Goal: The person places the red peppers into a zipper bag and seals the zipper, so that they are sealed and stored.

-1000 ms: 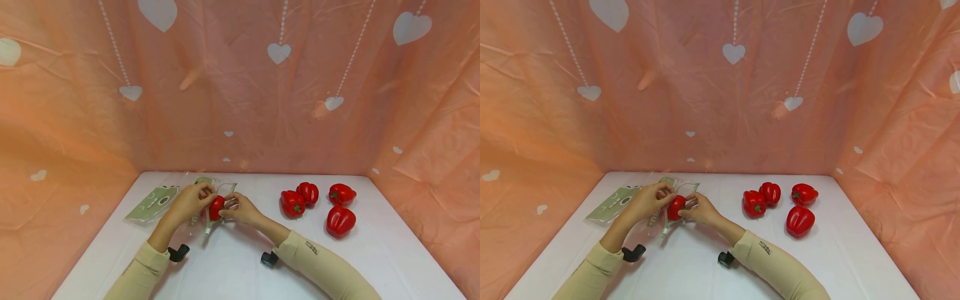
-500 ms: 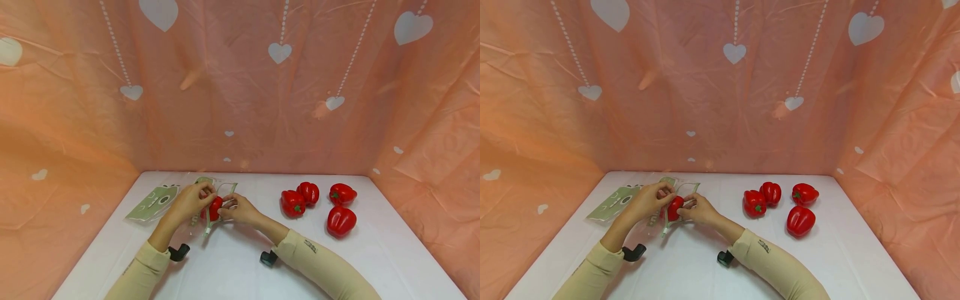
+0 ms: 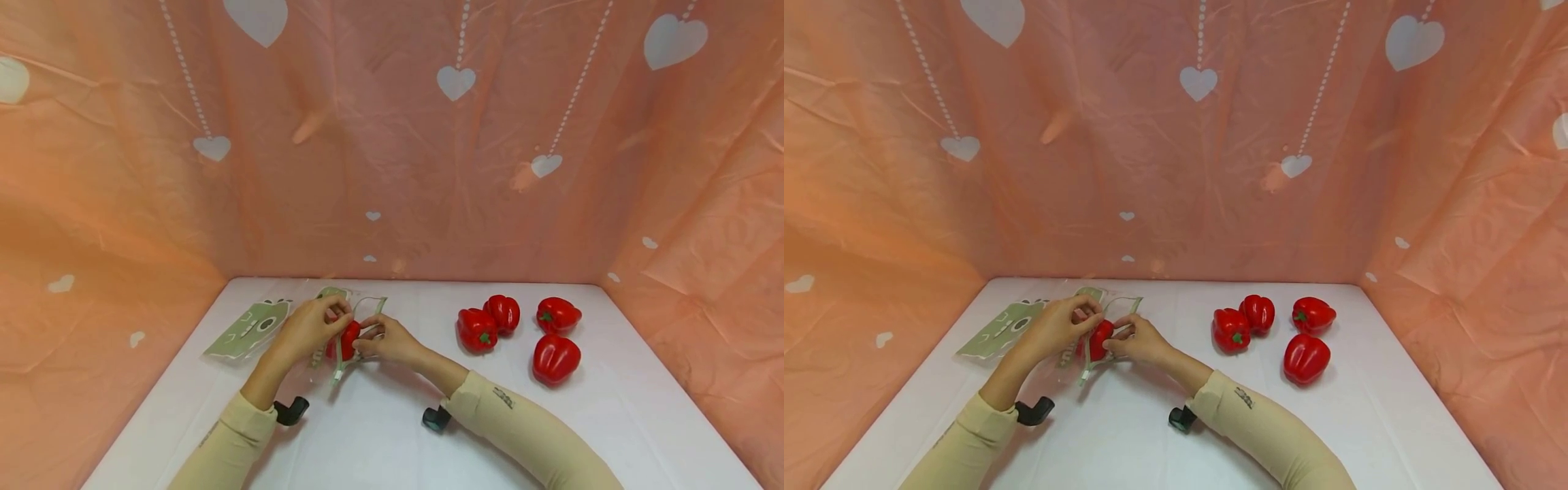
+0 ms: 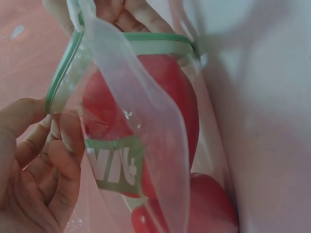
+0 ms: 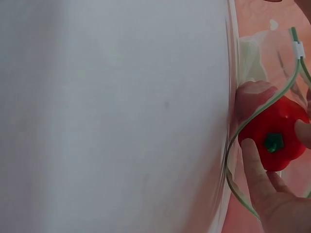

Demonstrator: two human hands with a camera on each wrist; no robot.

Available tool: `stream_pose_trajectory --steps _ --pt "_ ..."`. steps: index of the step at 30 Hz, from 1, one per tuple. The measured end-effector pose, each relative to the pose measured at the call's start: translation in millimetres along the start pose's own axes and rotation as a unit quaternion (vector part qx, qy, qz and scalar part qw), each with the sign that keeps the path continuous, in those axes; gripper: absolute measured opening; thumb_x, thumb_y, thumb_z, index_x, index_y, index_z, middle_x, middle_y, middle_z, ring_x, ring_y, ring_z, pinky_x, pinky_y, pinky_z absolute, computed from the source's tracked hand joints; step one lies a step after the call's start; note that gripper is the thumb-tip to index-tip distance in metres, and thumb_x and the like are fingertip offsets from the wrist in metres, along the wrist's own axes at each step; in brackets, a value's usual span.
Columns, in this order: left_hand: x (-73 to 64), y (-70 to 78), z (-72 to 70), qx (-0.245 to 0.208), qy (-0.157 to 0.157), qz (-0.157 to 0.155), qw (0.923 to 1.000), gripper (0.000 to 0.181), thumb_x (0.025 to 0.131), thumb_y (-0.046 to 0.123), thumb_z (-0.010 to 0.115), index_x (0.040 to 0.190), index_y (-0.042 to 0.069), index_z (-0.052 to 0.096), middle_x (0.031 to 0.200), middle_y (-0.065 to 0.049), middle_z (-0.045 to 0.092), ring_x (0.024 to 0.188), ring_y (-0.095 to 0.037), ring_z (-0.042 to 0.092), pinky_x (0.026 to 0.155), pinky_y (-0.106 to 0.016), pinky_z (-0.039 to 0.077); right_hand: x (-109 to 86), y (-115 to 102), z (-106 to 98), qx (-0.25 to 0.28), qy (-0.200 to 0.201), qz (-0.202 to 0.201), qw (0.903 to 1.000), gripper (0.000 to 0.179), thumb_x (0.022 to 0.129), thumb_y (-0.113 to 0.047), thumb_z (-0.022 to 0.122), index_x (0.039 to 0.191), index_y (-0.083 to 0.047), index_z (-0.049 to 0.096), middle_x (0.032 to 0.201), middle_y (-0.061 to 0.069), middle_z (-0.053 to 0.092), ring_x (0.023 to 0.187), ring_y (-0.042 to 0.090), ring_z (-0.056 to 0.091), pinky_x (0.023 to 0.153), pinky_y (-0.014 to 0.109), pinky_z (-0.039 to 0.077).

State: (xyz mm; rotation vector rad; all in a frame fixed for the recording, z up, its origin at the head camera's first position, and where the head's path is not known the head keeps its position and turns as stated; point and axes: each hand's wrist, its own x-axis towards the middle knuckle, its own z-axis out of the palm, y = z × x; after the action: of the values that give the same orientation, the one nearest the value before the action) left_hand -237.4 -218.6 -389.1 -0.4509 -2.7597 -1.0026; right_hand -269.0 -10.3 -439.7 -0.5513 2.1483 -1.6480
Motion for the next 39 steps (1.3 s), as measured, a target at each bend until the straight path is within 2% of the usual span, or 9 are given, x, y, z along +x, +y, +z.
stream_pose_trajectory --steps 5,18,30,35,39 --pt "-1.7 0.8 -0.9 0.002 0.001 0.006 1.0 0.007 0.101 0.02 0.077 0.104 0.015 0.073 0.093 0.0 0.076 0.08 -0.014 0.07 0.07 -0.035 0.057 2.2 2.6 2.0 0.007 -0.012 0.003 0.9999 0.044 0.098 -0.006 0.078 0.134 0.007 0.056 0.111 0.021 0.073 0.094 0.034 0.078 0.081 0.04 0.065" --pt "-1.4 1.5 -1.8 0.001 0.006 0.017 0.9998 0.006 0.1 0.019 0.077 0.102 0.015 0.073 0.091 0.002 0.076 0.077 -0.013 0.069 0.072 -0.038 0.057 3.1 1.0 3.2 -0.014 -0.017 0.006 0.9997 0.045 0.1 -0.013 0.077 0.135 0.005 0.056 0.108 0.018 0.074 0.091 0.033 0.078 0.081 0.04 0.064" --pt "-0.2 -0.2 -3.6 0.012 0.011 0.025 0.9996 0.006 0.101 0.019 0.077 0.102 0.014 0.073 0.091 0.0 0.076 0.08 -0.016 0.072 0.076 -0.042 0.058 7.4 -0.3 5.2 -0.071 -0.014 -0.015 0.9973 0.043 0.098 -0.015 0.08 0.131 0.005 0.061 0.097 0.012 0.075 0.081 0.026 0.077 0.071 0.032 0.061" --pt "-1.1 0.2 -3.5 0.009 0.003 0.023 0.9997 0.006 0.101 0.021 0.076 0.102 0.015 0.073 0.091 0.002 0.076 0.08 -0.014 0.07 0.076 -0.04 0.058 7.3 -2.0 5.0 -0.1 -0.019 -0.013 0.9947 0.043 0.098 -0.019 0.08 0.129 0.006 0.065 0.097 0.011 0.076 0.081 0.026 0.076 0.069 0.03 0.059" --pt "-1.0 -0.7 -3.2 0.006 0.002 0.022 0.9997 0.005 0.101 0.019 0.076 0.102 0.015 0.073 0.091 0.002 0.076 0.079 -0.013 0.07 0.075 -0.039 0.057 6.7 -2.5 3.0 -0.137 -0.021 -0.02 0.9901 0.043 0.097 -0.023 0.082 0.127 0.006 0.069 0.103 0.012 0.077 0.086 0.021 0.074 0.073 0.028 0.058"
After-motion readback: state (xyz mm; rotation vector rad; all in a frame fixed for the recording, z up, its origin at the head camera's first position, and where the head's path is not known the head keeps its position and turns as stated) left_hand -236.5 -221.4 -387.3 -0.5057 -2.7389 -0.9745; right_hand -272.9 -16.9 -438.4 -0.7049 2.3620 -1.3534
